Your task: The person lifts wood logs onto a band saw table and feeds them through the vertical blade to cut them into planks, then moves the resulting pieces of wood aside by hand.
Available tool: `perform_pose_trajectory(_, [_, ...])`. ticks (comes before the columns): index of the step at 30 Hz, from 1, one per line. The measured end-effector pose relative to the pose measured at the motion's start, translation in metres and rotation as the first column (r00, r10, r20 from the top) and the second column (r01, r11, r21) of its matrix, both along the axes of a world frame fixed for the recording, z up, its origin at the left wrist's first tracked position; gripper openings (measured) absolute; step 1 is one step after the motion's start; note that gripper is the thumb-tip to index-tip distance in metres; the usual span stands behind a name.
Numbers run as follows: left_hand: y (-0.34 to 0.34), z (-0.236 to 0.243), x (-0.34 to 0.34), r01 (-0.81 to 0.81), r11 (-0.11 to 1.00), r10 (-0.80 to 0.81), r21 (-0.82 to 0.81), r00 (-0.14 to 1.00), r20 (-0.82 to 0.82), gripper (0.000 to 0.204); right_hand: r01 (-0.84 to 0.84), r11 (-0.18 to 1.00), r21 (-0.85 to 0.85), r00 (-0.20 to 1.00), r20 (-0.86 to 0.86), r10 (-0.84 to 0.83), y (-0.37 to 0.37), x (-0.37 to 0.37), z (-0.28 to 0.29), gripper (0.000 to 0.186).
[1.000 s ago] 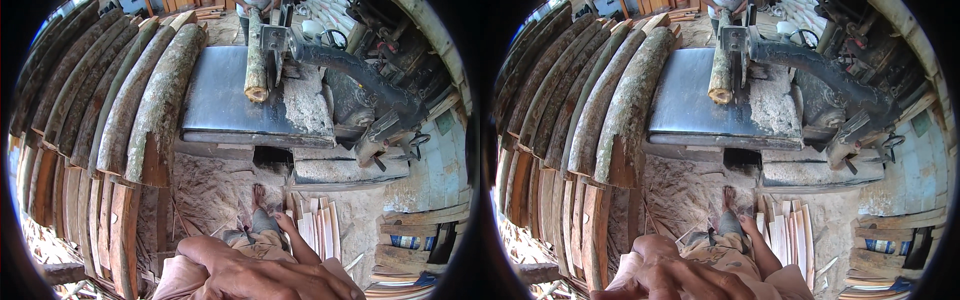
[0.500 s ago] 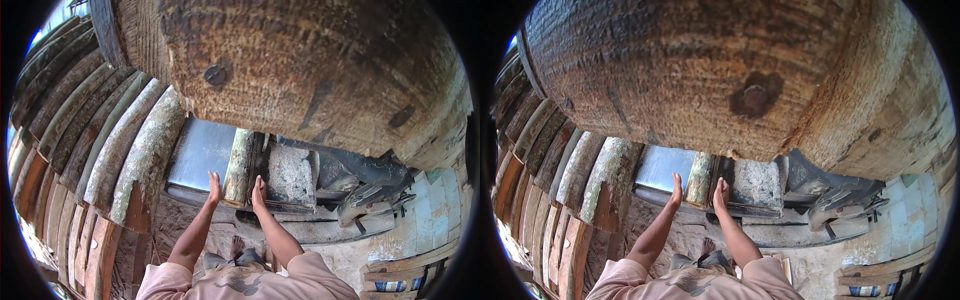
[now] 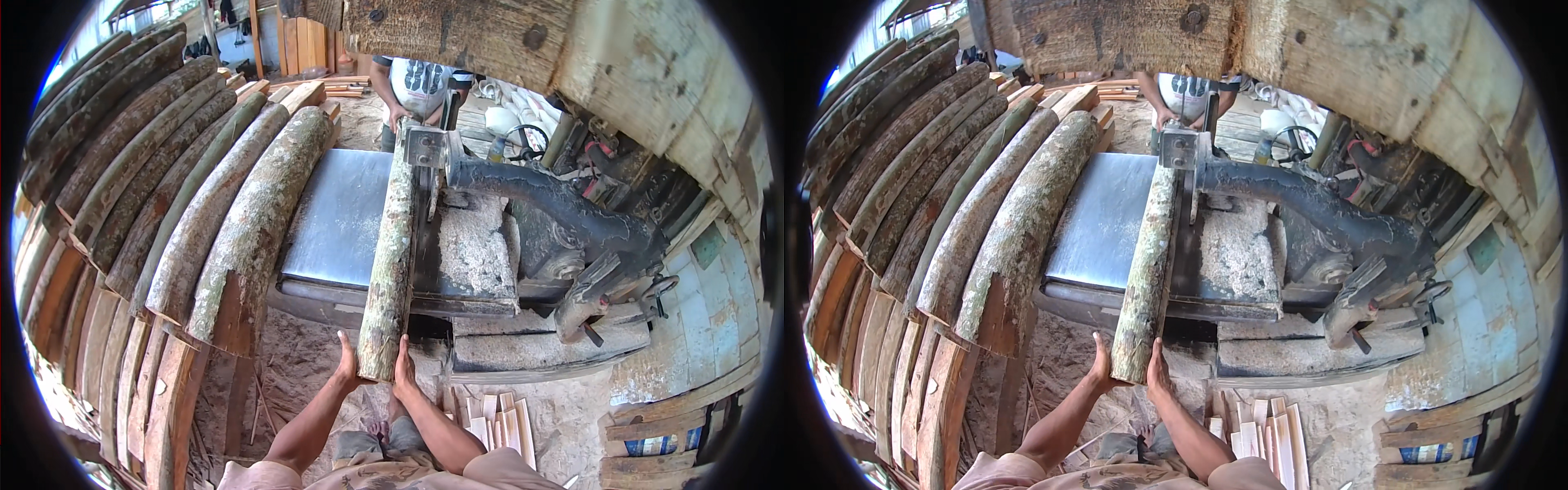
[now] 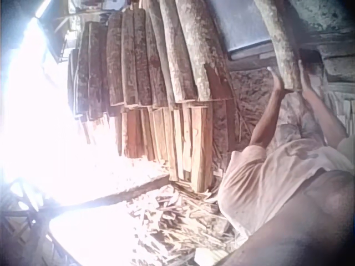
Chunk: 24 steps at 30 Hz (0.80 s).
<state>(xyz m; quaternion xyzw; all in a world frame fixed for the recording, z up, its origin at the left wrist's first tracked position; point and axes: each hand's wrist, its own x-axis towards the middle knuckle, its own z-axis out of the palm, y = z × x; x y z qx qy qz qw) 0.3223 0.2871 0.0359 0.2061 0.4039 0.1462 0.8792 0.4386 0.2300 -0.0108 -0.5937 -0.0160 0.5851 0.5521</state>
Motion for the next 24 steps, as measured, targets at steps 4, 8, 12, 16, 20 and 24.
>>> perform_pose_trajectory(4, [-0.045,-0.007,-0.024,-0.027,1.0,0.027,-0.014,1.0,0.01,0.111,0.026,0.992,-0.122,0.999,0.048,-0.021,-0.044,-0.028,-0.004,0.084])
perform_pose_trajectory(8, [-0.1,-0.025,-0.056,-0.067,0.996,0.066,-0.057,0.997,-0.027,0.107,0.017,0.999,-0.051,0.995,0.096,-0.012,-0.103,-0.058,-0.007,0.079])
perform_pose_trajectory(12, [-0.152,-0.039,-0.092,-0.087,0.996,0.089,-0.022,0.994,0.063,0.106,-0.013,0.995,-0.095,0.995,0.094,0.022,-0.158,-0.093,0.004,0.087])
perform_pose_trajectory(16, [-0.204,-0.041,-0.117,-0.095,0.995,0.096,-0.021,0.994,0.053,0.106,0.04,0.998,-0.049,0.996,0.085,-0.035,-0.213,-0.12,0.015,0.086])
perform_pose_trajectory(20, [-0.25,-0.049,-0.139,-0.067,0.996,0.072,-0.053,0.992,0.099,0.108,-0.393,0.913,0.113,0.361,0.932,0.04,-0.283,-0.14,-0.033,0.074])
perform_pose_trajectory(24, [-0.302,-0.042,-0.177,-0.066,0.998,0.068,-0.024,0.995,0.073,0.108,-0.144,0.985,-0.097,0.911,0.375,0.171,-0.322,-0.172,0.061,0.079])
